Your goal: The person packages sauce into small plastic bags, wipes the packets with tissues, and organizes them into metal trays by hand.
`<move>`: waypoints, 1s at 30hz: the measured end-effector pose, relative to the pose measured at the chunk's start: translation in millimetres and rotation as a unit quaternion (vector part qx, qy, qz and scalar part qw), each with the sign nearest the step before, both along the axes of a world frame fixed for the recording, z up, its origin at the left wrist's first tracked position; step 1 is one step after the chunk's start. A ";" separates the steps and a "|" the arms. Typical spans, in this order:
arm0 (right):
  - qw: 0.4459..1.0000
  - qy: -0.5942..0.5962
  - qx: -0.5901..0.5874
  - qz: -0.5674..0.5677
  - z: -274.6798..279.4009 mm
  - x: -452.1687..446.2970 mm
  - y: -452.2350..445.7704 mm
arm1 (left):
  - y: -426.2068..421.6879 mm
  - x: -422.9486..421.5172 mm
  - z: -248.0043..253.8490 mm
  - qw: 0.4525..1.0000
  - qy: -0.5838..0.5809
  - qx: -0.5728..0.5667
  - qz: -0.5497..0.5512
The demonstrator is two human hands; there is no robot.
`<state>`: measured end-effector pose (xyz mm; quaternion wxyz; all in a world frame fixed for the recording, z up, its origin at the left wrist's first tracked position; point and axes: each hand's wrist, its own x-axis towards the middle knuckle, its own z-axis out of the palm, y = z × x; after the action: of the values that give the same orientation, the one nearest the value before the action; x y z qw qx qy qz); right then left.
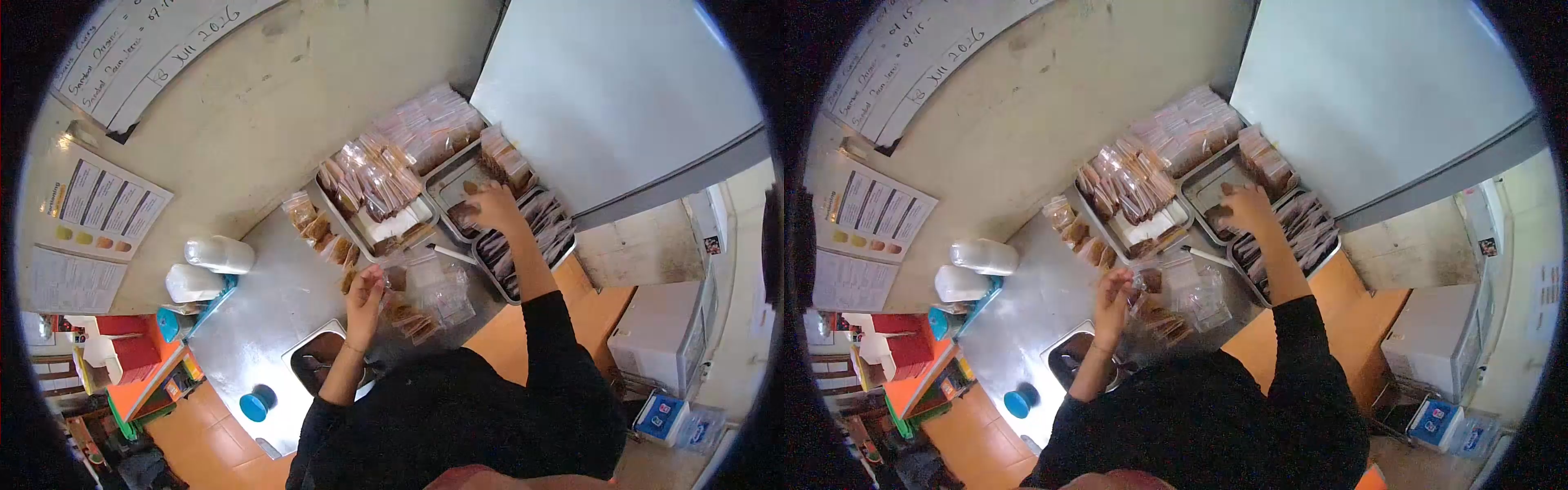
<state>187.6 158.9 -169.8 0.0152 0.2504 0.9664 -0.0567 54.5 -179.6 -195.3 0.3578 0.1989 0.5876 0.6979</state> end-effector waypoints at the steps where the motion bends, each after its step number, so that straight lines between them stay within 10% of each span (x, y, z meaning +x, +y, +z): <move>1: 1.000 0.001 0.001 0.000 -4.7 3.3 -1.5 | 1.2 0.9 -0.5 1.000 0.000 0.006 -0.005; 12: 0.988 0.151 -0.027 0.006 -3.0 2.1 14.7 | 6.0 2.9 5.9 0.998 -0.053 -0.011 -0.023; 23: 0.951 0.207 -0.204 0.107 141.7 -9.7 -37.8 | 57.7 -26.1 100.5 0.952 0.281 -0.027 -0.121; 30: 0.947 0.216 -0.136 0.194 193.2 -19.4 -98.3 | 92.3 -17.3 151.3 0.946 0.130 0.036 -0.294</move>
<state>168.2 60.6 23.3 -0.1497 0.0358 0.9594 -0.2362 37.2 -87.3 -44.1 0.4602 0.4649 0.5187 0.5505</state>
